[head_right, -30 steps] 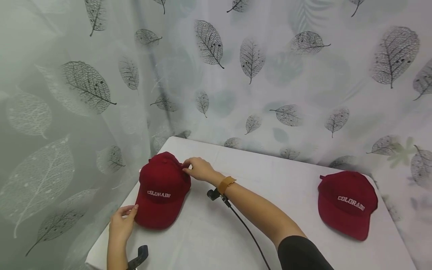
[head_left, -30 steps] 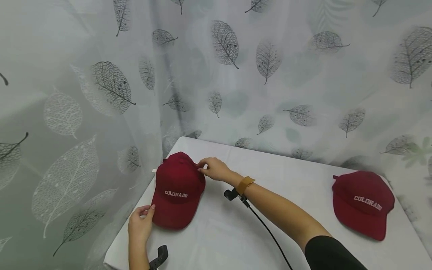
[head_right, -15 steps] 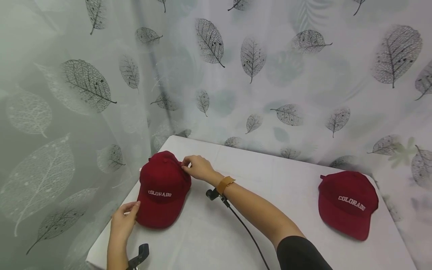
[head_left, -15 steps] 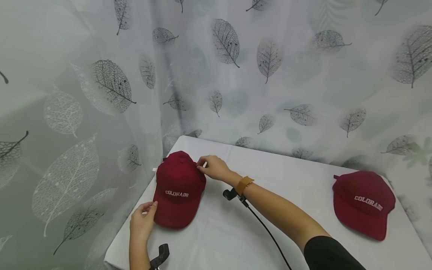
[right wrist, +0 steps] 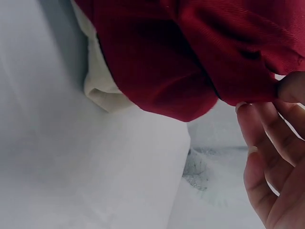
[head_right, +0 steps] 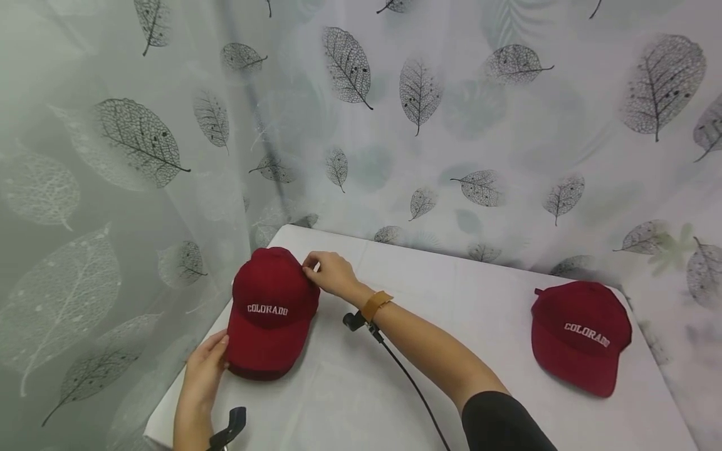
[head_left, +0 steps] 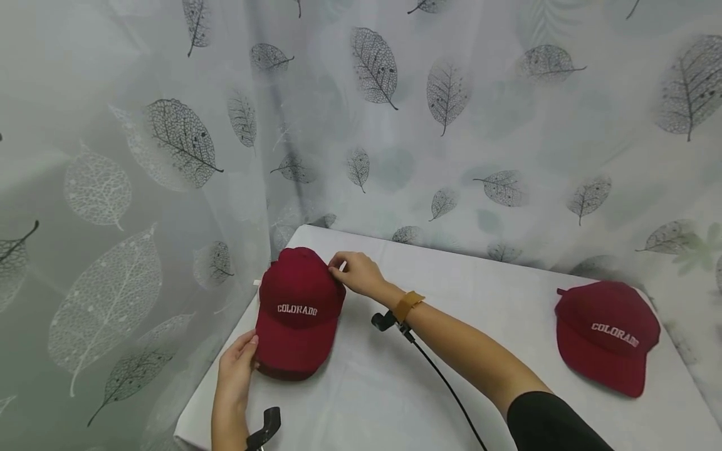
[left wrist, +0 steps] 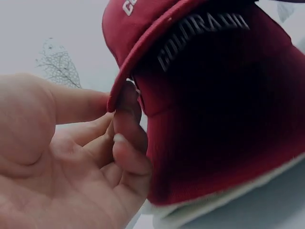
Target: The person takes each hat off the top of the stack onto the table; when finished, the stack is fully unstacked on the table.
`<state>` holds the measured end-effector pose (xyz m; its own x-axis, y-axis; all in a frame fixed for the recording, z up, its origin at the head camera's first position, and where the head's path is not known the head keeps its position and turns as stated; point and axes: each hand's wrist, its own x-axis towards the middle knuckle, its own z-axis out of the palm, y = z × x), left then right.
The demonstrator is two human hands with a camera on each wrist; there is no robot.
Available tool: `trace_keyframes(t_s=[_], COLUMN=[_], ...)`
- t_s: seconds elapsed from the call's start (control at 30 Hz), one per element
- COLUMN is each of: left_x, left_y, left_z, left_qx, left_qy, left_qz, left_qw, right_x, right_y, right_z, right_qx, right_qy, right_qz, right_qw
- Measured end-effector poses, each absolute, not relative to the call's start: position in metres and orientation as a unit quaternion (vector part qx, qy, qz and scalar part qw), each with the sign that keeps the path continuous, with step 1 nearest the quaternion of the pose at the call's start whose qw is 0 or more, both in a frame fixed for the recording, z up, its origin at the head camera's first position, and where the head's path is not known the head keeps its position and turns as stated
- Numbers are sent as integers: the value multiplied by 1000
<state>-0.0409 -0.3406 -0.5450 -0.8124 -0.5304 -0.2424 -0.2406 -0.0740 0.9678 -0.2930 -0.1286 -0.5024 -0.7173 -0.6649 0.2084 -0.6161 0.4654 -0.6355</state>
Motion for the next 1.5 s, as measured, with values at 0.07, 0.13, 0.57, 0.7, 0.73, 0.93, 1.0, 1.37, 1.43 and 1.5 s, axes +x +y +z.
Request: trace_keyframes(t_s=[0.07, 0.13, 0.57, 0.7, 0.73, 0.93, 1.0, 1.37, 1.43, 1.5], left_x=[-43, -45, -65, -77, -81, -111, -124, -201, -212, -223], left_y=[-338, -335, -312, -297, -292, -255, -240, -144, -128, -113], left_z=[-544, -543, -522, -512, -510, -508, -511, -544, -548, -550], left_qx=[269, 243, 99, 80, 76, 68, 60, 1, -6, -13], left_qy=[-649, -627, -582, -587, -589, -584, -580, -570, -574, -582], left_qz=[-703, -731, -796, -795, -795, -804, -810, -818, -812, -804], left_qw=[112, 117, 136, 128, 124, 84, 63, -80, -102, -122], right_x=[-295, -298, -316, -318, -319, -327, -332, -352, -353, -352], right_y=[-125, -120, -68, -50, -44, 3, 24, 151, 173, 193], right_z=[-499, -496, -459, -450, -448, -443, -445, -462, -463, -464], right_qx=[-370, -364, -329, -320, -315, -291, -282, -205, -195, -184], right_qy=[854, 852, 811, 787, 783, 790, 806, 862, 869, 872], right_qz=[-365, -377, -480, -519, -527, -534, -518, -462, -455, -453], right_qw=[22, 14, 63, 96, 98, 73, 58, 27, 18, 15])
